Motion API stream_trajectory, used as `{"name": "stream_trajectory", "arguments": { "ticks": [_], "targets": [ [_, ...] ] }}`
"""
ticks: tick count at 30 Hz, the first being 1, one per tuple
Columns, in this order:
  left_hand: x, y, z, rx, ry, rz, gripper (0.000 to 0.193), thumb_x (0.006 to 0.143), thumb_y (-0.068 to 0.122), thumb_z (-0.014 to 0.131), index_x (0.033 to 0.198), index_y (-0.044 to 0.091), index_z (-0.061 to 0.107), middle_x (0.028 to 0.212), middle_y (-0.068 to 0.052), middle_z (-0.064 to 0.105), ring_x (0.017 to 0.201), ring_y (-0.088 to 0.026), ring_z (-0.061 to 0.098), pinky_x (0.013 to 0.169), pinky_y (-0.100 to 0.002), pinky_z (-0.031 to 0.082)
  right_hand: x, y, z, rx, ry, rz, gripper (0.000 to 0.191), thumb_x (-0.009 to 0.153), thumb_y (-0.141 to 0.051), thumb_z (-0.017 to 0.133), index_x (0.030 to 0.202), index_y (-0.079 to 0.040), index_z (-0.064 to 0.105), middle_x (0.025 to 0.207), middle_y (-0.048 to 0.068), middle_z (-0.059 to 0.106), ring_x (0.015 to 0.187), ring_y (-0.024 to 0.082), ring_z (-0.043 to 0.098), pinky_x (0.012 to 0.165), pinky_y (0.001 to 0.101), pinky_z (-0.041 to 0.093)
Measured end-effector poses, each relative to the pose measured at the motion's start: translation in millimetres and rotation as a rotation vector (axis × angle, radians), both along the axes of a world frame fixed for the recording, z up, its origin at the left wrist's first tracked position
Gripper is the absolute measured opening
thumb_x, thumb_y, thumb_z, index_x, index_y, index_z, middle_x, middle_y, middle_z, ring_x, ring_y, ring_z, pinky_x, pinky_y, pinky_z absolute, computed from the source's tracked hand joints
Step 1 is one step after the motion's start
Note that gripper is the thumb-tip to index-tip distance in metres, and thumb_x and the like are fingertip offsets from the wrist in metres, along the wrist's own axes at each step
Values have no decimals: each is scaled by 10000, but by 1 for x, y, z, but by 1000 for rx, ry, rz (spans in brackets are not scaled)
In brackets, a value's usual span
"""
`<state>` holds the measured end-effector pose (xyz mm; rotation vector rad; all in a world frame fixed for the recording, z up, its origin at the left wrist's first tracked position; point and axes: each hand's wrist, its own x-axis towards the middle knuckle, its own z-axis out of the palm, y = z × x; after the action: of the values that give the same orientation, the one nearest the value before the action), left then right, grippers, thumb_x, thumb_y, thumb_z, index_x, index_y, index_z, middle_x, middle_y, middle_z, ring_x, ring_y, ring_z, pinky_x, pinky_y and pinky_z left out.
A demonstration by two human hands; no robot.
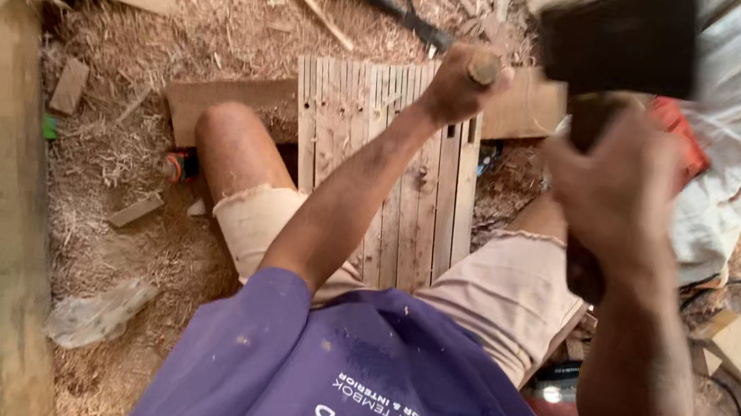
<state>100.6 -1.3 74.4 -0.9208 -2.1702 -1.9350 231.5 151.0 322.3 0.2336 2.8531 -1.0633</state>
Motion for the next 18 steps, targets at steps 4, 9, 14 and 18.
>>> {"name": "stream_trajectory", "arguments": {
  "ticks": [4,9,14,18],
  "targets": [
    [21,5,-3,59,-91,21,302,967,121,685,697,107,551,578,-14,577,454,-81,565,334,-218,461,6,13,22,-372,479,20,187,1043,80,631,1154,154,500,821,123,597,581,156,653,514,275,534],
    [2,19,2,254,-133,172,227,940,121,650,731,80,572,580,-15,597,454,-83,607,322,-234,492,-4,-9,19,-370,363,30,126,1012,115,631,1109,108,551,739,101,582,519,146,657,457,271,512],
    [-67,29,-6,272,-343,390,177,856,57,662,682,80,637,495,-11,586,375,-87,570,272,-234,453,-19,-18,29,-377,227,-108,169,939,34,652,1074,81,560,746,90,640,566,124,652,467,263,539],
    [-54,21,-15,249,-335,379,195,885,50,655,693,78,659,521,-14,619,398,-88,593,323,-239,485,-62,-23,10,-188,282,-50,193,948,48,734,1105,102,635,902,215,700,746,337,692,608,412,542]
  ]
}}
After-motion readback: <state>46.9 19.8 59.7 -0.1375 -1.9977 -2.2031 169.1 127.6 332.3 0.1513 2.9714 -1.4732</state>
